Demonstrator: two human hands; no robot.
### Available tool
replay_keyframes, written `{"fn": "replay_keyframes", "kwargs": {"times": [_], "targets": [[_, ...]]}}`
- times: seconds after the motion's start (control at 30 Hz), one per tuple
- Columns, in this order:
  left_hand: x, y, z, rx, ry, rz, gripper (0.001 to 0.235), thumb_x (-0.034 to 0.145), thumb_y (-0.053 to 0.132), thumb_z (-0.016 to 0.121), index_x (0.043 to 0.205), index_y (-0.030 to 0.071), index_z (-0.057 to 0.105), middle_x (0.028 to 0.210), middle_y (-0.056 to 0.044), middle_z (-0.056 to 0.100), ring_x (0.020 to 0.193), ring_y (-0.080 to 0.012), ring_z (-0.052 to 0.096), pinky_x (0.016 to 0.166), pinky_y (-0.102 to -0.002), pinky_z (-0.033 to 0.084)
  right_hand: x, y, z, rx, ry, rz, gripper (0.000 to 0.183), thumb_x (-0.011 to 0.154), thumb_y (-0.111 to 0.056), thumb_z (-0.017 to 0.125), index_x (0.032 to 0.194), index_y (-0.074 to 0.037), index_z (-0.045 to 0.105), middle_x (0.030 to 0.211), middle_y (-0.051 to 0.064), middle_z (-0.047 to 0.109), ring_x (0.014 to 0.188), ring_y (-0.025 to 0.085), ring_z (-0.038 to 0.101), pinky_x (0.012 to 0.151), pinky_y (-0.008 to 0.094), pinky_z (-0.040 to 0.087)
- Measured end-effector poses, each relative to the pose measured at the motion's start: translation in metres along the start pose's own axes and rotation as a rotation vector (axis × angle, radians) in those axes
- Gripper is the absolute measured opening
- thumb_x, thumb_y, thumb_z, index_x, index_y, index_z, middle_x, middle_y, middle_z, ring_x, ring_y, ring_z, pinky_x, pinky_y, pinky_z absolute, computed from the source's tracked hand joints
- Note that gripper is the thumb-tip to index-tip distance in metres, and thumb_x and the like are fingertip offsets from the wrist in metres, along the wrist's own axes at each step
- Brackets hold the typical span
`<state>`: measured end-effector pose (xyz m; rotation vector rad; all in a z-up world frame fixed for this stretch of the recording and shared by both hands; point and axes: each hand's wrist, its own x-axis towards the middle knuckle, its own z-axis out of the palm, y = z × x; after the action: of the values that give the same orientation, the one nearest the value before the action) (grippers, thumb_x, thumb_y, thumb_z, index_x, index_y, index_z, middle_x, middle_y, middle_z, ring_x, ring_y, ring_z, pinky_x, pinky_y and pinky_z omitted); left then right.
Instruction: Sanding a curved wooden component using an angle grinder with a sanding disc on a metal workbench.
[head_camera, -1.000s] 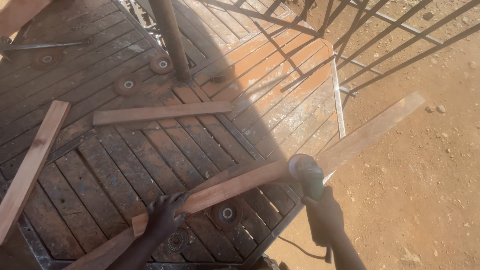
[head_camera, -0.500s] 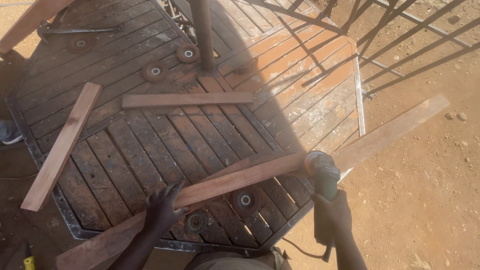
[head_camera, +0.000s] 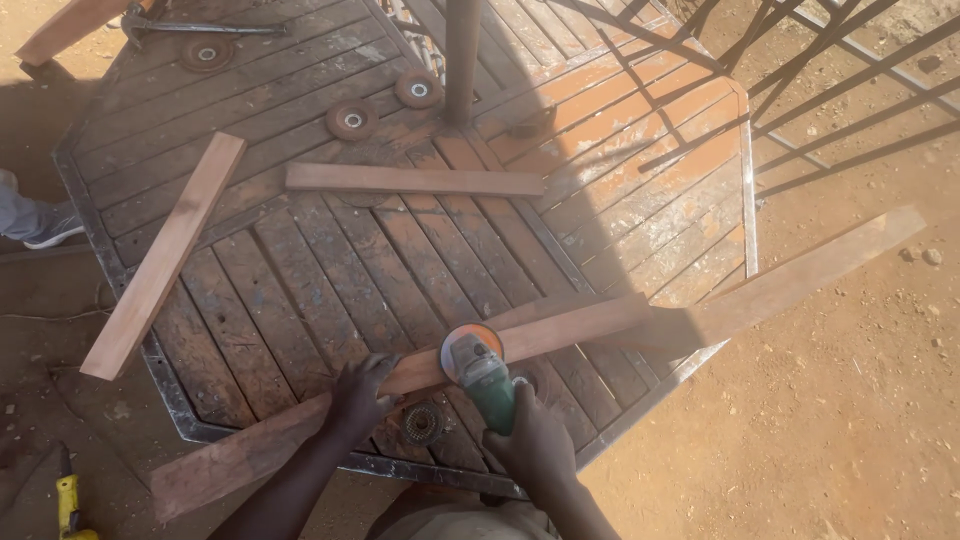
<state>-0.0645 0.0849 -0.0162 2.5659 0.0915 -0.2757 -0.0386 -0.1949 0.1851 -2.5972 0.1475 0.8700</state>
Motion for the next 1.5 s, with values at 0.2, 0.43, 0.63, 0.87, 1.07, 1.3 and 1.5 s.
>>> {"fn": "replay_keyframes", "kwargs": {"times": [0.2,0.43,0.63,0.87,1.07,1.3,1.5], "targets": [[-0.001,0.005,-0.006,0.016,-0.033,-0.031,0.073,0.081,0.017,0.076,0.150,0.025,0.053,0.144,0.007,0.055,0.114,-0.0357,0.051,0.088,-0.052,0.047,0.003,0.018,-0.017,0.012,0.070,0.084,0.047,0.070,-0.040,0.069,0.106,-0.018,0.048,0.088,0.011,0.074,0.084,0.041,0.067,0.067,0.050,0.046],[-0.001,0.011,-0.009,-0.022,-0.019,-0.015,0.074,0.080,0.021,0.083,0.149,0.026,0.054,0.144,0.007,0.058,0.113,-0.0315,0.054,0.091,-0.050,0.045,0.016,0.052,-0.124,0.291,0.191,0.430,0.048,0.086,-0.028,0.064,0.127,-0.013,0.046,0.092,0.015,0.064,0.074,0.034,0.062,0.064,0.046,0.044],[-0.001,0.001,0.001,0.027,-0.028,-0.003,0.076,0.082,0.029,0.084,0.150,0.025,0.052,0.144,0.006,0.057,0.115,-0.0341,0.052,0.090,-0.052,0.047,0.021,0.077,-0.142,0.435,0.320,0.592,0.045,0.080,-0.034,0.059,0.111,-0.003,0.047,0.088,0.017,0.054,0.074,0.035,0.054,0.062,0.048,0.043],[-0.001,0.001,-0.003,0.006,-0.013,0.026,0.074,0.082,0.024,0.082,0.150,0.021,0.053,0.141,0.004,0.058,0.111,-0.0323,0.051,0.088,-0.048,0.047,0.011,0.040,-0.047,0.321,0.185,0.378,0.056,0.081,-0.031,0.066,0.130,-0.016,0.045,0.095,0.017,0.071,0.080,0.037,0.066,0.069,0.049,0.052],[-0.004,0.004,-0.010,0.001,-0.083,-0.011,0.070,0.086,0.024,0.075,0.151,0.022,0.051,0.144,0.003,0.056,0.119,-0.0341,0.049,0.090,-0.052,0.045,0.002,0.010,0.018,0.069,-0.005,0.094,0.053,0.072,-0.041,0.068,0.114,-0.019,0.044,0.096,0.016,0.072,0.091,0.048,0.066,0.072,0.056,0.049],[0.001,-0.001,-0.006,-0.004,-0.058,0.005,0.076,0.082,0.027,0.083,0.151,0.026,0.051,0.143,0.004,0.058,0.117,-0.0334,0.052,0.092,-0.051,0.046,0.008,0.048,-0.029,0.104,0.094,0.231,0.050,0.076,-0.038,0.071,0.117,-0.019,0.049,0.093,0.011,0.074,0.075,0.036,0.070,0.062,0.048,0.049],[-0.001,0.001,-0.007,-0.026,-0.061,0.001,0.077,0.081,0.026,0.085,0.150,0.025,0.051,0.146,0.007,0.056,0.119,-0.0321,0.052,0.095,-0.054,0.044,0.032,0.102,-0.118,0.250,0.215,0.511,0.046,0.087,-0.037,0.063,0.116,-0.006,0.046,0.095,0.024,0.069,0.082,0.042,0.067,0.073,0.052,0.049]]}}
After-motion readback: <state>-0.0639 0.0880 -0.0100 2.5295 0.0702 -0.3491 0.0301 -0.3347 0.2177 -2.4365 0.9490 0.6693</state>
